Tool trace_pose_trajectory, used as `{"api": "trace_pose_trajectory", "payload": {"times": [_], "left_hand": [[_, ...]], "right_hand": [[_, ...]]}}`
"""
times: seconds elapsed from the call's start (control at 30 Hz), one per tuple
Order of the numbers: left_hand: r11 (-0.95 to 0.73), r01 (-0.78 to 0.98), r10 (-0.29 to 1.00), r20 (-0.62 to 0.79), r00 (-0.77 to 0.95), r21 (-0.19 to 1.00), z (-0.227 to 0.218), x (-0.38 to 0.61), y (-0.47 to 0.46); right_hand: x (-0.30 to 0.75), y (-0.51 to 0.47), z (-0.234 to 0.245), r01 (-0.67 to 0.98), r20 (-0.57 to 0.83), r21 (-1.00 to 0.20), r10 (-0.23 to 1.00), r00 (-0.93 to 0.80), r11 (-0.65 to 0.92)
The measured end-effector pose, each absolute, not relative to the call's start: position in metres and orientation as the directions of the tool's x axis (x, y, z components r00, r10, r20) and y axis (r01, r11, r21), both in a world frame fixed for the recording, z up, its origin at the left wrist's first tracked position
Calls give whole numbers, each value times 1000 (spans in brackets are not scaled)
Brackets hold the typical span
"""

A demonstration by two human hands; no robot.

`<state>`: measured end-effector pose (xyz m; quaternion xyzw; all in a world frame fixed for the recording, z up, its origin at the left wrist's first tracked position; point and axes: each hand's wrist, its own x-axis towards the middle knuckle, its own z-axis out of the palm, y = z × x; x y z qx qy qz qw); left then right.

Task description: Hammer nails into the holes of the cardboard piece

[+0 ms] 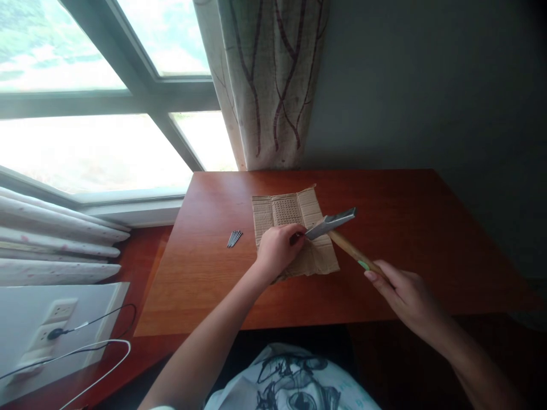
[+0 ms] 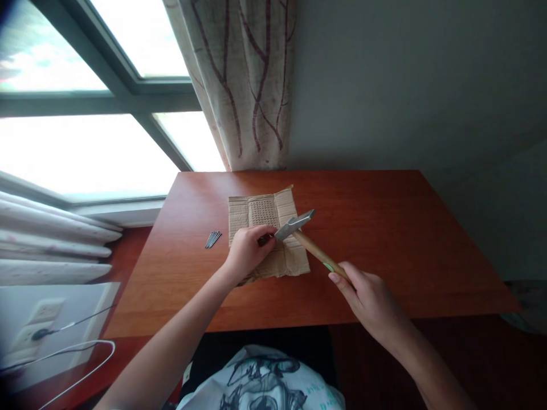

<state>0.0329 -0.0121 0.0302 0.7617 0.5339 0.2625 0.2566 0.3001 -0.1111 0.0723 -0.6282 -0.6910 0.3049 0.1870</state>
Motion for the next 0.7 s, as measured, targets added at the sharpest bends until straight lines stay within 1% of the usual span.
{"api": "trace_pose_trajectory", "payload": {"times": [0.17, 0.33, 0.4, 0.53, 0.7], "left_hand": [[-287, 662, 951, 126, 281, 692, 29, 33, -12], [-288, 666, 953, 134, 273, 688, 28, 33, -13], [-289, 665, 952, 136, 274, 689, 29, 33, -13], [-296, 660, 950, 139, 280, 691, 30, 33, -13], [-304, 667, 947, 141, 288, 680, 29, 33, -13]], "right_hand": [[301, -111, 79, 848, 42, -514, 991, -127, 131], [305, -107, 80, 908, 42, -360, 976, -215, 216], [304, -106, 80, 909, 46, -347, 972, -231, 232], [300, -109, 83, 893, 64, -390, 973, -219, 227], [300, -110, 83, 902, 54, -361, 971, -234, 237]]}}
